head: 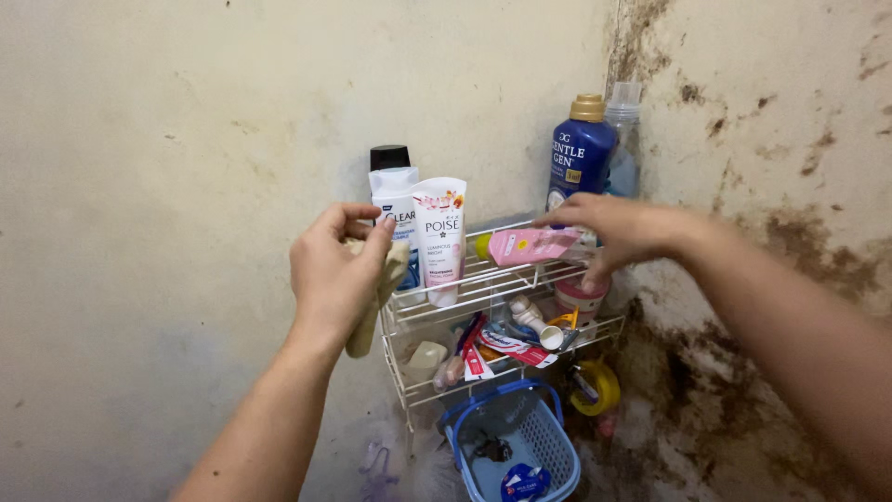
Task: The person wipes various toiletries with a cloth and places them on a wall-mounted wire rack. They handle bottles, tubes, and containers one at a time, arranging them on the shelves.
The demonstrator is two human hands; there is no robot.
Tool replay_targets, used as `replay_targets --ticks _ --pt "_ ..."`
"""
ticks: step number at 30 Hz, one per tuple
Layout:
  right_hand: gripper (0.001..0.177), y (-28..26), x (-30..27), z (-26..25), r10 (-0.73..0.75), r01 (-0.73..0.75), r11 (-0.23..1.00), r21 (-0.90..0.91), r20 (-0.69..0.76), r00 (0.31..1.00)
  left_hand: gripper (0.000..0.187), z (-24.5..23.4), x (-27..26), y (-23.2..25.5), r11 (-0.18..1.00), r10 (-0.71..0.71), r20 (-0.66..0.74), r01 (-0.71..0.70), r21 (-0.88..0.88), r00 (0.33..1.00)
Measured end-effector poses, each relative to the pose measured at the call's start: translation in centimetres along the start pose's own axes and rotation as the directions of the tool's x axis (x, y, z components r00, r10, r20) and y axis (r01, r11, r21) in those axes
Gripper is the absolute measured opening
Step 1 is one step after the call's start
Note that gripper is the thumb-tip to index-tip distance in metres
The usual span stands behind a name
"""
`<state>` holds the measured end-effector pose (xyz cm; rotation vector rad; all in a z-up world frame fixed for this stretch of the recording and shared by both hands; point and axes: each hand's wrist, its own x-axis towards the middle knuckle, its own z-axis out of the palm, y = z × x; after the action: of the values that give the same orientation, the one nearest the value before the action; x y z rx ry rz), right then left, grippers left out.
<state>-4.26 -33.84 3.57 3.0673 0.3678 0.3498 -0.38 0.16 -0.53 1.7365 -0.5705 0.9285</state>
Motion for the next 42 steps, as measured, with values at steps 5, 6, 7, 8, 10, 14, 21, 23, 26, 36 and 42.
replay_targets --ticks 5,6,7,8,10,14,21,23,26,36,42 --pt "0.088 -1.1 -0.3 2.6 0.120 -0.127 0.981 -0.149 -0.052 0.991 0.027 0.3 -1.5 0.6 1.000 -0.011 0.064 0.011 -0.001 0.998" --pt "0.073 -1.2 -0.3 2.7 0.103 -0.117 0.983 -0.140 -0.105 0.989 0.027 0.4 -1.8 0.8 1.000 -0.017 0.078 0.016 0.007 0.997" --pt "0.058 -1.3 -0.2 2.7 0.084 -0.105 0.986 -0.131 -0.158 0.984 0.028 0.4 -2.0 0.9 1.000 -0.014 0.083 0.012 0.019 0.996" --pt "0.044 -1.4 -0.2 2.7 0.065 -0.093 0.988 -0.123 -0.211 0.975 0.028 0.4 -2.2 1.0 1.000 -0.011 0.088 0.009 0.030 0.996" --pt "0.039 -1.5 0.0 2.6 0.017 -0.048 0.994 -0.101 -0.289 0.957 0.028 0.3 -2.6 1.0 0.999 0.012 0.094 -0.016 0.045 0.995" --pt "0.031 -1.1 0.7 2.5 -0.035 0.017 0.999 -0.050 -0.373 0.927 0.026 0.3 -3.4 0.9 0.997 0.057 0.099 -0.063 0.054 0.993" --pt "0.027 1.4 2.7 2.7 -0.104 0.107 0.994 -0.027 -0.566 0.818 0.025 1.6 -4.5 1.1 0.995 0.002 0.227 -0.024 0.094 0.974" --pt "0.025 2.2 3.2 2.0 -0.136 0.094 0.990 -0.102 -0.577 0.806 0.031 2.9 -4.8 1.3 0.993 0.061 0.283 -0.086 0.077 0.957" --pt "0.029 2.7 3.4 0.5 -0.140 0.134 0.990 -0.053 -0.567 0.812 0.046 5.9 -4.9 2.3 0.988 0.111 0.356 -0.141 0.059 0.928" --pt "0.036 0.9 2.5 -4.2 -0.117 0.106 0.993 -0.051 -0.431 0.895 0.061 15.5 -1.0 6.3 0.973 -0.072 0.364 -0.015 0.232 0.929" --pt "0.062 2.1 2.4 -4.6 -0.201 0.163 0.979 -0.119 -0.525 0.827 0.028 16.1 1.7 5.5 0.966 -0.066 0.349 -0.027 0.257 0.935"
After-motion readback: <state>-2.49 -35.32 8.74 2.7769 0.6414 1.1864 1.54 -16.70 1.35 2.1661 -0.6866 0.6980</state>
